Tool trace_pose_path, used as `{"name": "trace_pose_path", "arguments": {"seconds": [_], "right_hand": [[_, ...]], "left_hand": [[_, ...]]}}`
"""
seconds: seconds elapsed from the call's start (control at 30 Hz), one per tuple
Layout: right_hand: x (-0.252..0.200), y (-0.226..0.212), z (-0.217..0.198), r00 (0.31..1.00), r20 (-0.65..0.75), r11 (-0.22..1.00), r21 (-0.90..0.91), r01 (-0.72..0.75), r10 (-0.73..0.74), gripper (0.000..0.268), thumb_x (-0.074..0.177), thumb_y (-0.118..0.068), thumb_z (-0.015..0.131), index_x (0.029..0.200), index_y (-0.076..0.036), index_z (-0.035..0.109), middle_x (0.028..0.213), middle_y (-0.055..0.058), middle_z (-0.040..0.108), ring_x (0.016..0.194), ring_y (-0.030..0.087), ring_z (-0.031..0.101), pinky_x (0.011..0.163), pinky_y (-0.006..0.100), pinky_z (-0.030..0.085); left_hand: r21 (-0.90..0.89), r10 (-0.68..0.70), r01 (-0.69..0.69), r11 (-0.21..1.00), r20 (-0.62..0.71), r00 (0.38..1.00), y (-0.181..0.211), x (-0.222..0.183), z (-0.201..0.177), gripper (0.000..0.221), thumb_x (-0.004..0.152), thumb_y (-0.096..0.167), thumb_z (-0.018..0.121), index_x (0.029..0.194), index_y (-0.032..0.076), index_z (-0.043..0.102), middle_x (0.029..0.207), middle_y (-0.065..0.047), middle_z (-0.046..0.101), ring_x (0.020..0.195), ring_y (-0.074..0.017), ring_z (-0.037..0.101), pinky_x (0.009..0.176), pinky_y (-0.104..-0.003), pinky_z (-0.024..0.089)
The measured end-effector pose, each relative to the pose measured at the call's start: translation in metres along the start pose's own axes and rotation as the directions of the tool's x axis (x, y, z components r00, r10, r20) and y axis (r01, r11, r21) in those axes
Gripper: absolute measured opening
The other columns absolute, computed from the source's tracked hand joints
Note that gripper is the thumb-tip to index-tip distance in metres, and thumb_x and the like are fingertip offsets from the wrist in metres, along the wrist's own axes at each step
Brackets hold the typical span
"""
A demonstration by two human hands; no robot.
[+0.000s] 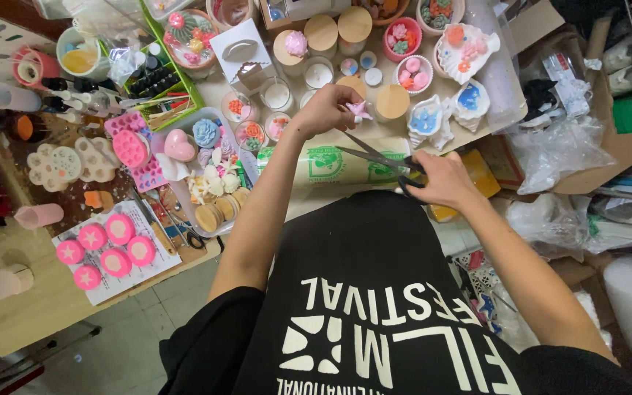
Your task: Arranging and attaching small wax decorations like stars and shells onto candle pieces at a workbench.
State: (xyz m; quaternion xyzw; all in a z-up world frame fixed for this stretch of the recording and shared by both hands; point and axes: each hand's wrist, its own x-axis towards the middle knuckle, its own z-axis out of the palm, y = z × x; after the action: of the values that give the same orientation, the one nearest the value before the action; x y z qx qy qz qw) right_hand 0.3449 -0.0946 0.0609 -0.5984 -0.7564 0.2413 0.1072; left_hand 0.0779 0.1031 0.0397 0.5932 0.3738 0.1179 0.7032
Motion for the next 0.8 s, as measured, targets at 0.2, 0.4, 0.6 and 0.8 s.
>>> {"name": "trace_pose_path", "arguments": {"seconds": [0.2, 0.4, 0.6, 0.8], "right_hand": [[0.024, -0.016, 0.026, 0.996, 0.077, 0.987, 0.145, -0.066, 0.056, 0.044, 0.078, -0.038, 0.081, 0.107, -0.011, 0.064, 0.088, 0.013, 0.073, 0.084, 0.034, 0.07, 0.08, 0.043, 0.052], [0.02, 0.014, 0.035, 0.996, -0.086, 0.996, 0.093, -0.003, 0.011, 0.04, 0.078, -0.033, 0.082, 0.104, -0.008, 0.065, 0.088, 0.014, 0.073, 0.082, 0.036, 0.069, 0.079, 0.046, 0.05], [0.082, 0.043, 0.04, 0.938, -0.336, 0.993, -0.049, -0.109, 0.087, 0.038, 0.087, -0.031, 0.081, 0.111, -0.006, 0.066, 0.103, 0.014, 0.071, 0.094, 0.036, 0.068, 0.084, 0.049, 0.047], [0.116, 0.048, 0.045, 0.925, -0.38, 1.0, 0.019, 0.017, -0.009, 0.047, 0.081, -0.018, 0.082, 0.124, -0.005, 0.068, 0.117, 0.014, 0.066, 0.108, 0.036, 0.062, 0.09, 0.048, 0.048]], "left_hand": [[-0.058, -0.013, 0.013, 0.998, -0.005, 1.0, 0.01, -0.005, 0.002, 0.025, 0.084, -0.004, 0.068, 0.108, 0.002, 0.069, 0.091, -0.007, 0.075, 0.077, -0.0132, 0.076, 0.065, -0.025, 0.062], [-0.503, 0.019, -0.178, 0.846, -0.305, 0.952, 0.028, -0.018, -0.012, 0.031, 0.09, 0.004, 0.07, 0.121, 0.001, 0.066, 0.107, -0.01, 0.076, 0.097, -0.0167, 0.075, 0.08, -0.029, 0.061], [-0.758, -0.04, -0.211, 0.617, -0.297, 0.954, 0.051, -0.072, 0.013, 0.028, 0.098, 0.017, 0.065, 0.124, 0.008, 0.063, 0.118, -0.007, 0.073, 0.112, -0.0186, 0.07, 0.093, -0.039, 0.056], [-0.873, -0.089, -0.226, 0.431, -0.29, 0.953, 0.045, -0.107, 0.045, 0.025, 0.099, 0.021, 0.067, 0.122, 0.012, 0.062, 0.113, -0.004, 0.071, 0.107, -0.0182, 0.069, 0.097, -0.044, 0.052]]}}
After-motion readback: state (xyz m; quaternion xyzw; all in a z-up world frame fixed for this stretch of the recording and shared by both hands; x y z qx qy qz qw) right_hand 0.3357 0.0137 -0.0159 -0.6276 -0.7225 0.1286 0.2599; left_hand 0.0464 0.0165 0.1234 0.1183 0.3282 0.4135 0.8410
